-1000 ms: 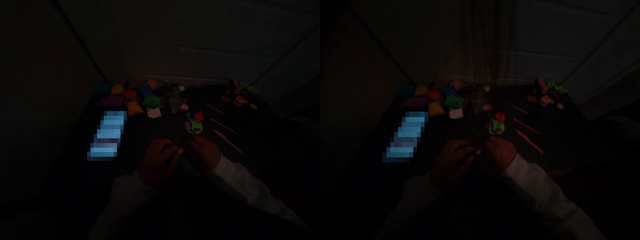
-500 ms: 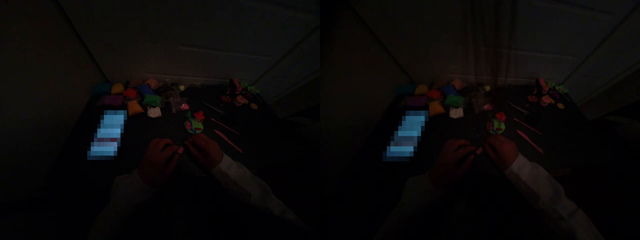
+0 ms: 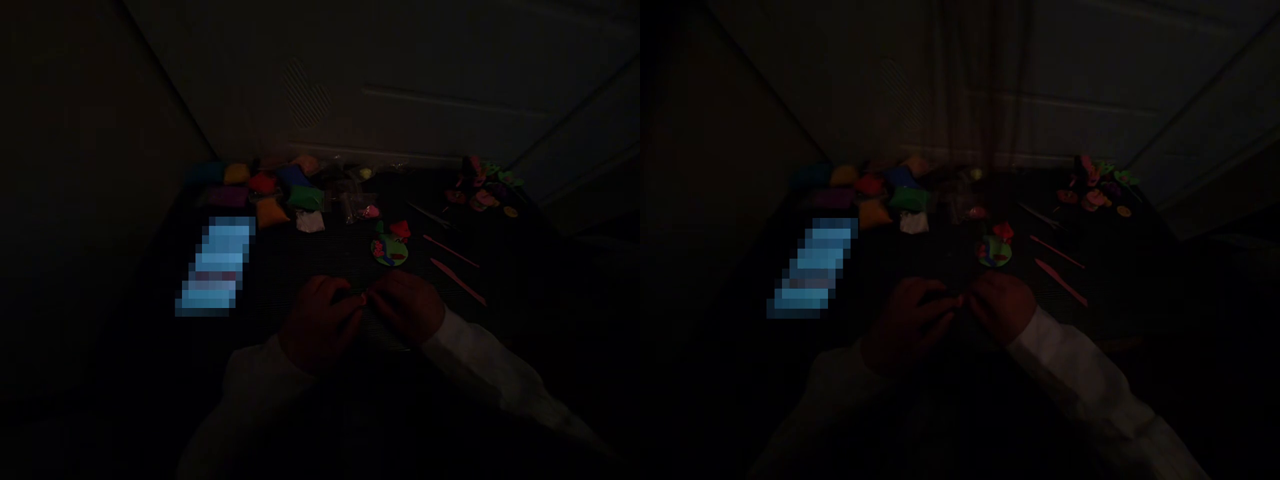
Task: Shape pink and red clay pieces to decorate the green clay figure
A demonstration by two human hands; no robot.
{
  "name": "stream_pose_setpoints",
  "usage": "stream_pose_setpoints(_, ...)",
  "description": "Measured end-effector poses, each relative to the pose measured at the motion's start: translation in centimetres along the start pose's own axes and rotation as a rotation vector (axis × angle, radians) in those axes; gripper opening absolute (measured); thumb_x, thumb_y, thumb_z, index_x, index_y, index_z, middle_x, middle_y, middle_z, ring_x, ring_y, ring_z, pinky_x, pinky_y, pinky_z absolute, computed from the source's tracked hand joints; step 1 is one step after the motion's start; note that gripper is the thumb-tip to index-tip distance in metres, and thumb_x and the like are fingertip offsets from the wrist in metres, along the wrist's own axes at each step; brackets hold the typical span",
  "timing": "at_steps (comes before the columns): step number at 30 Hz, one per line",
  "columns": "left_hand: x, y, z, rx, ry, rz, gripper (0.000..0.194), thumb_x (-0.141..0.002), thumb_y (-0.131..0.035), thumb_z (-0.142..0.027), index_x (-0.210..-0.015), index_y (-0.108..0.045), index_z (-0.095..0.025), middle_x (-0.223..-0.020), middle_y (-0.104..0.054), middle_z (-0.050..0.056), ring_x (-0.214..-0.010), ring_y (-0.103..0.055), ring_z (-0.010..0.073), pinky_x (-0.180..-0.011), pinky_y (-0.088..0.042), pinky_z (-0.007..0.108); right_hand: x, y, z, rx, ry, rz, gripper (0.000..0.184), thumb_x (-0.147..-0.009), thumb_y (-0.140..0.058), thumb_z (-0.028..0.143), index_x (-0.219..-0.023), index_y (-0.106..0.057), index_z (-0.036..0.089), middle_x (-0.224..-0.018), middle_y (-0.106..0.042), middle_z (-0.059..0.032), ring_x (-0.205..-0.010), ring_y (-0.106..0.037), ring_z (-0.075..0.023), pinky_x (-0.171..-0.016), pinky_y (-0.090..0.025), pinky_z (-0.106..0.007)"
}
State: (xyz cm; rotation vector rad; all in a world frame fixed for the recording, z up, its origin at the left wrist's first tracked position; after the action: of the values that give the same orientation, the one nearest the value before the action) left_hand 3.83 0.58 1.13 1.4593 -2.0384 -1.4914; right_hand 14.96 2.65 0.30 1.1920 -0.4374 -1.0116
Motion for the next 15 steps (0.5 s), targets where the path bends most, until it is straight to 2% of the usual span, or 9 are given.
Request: stream_pose_setpoints(15,-0.07,-0.04,0.04,0.017,0.005,0.011,0.024,-0.076,-0.048,-0.025,-0.097,-0.059,-0.020,-0.099,-0.052,0.007,-0.093,-0.043,0.0201,-0.081,-0.039,0.038,-0.15,0.00,0.29,-0.009,-0.016,0.038,0.018,-0.080,-0.044,0.026,-0.088,-0.058,0.019,-0.085,-0.057,-0.0030,-0.077,-0.051,-0.0125,-0.070,-0.040,-0.026)
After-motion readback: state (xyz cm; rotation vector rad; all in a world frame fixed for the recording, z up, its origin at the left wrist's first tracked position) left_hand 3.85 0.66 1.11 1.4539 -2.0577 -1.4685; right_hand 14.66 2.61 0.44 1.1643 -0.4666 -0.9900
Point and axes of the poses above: each hand's wrist, its own x-axis away from the middle knuckle, its own y-axis out of the back of the hand, z = x × y, the point moved 8 cm from there along -x, towards the middle knuckle
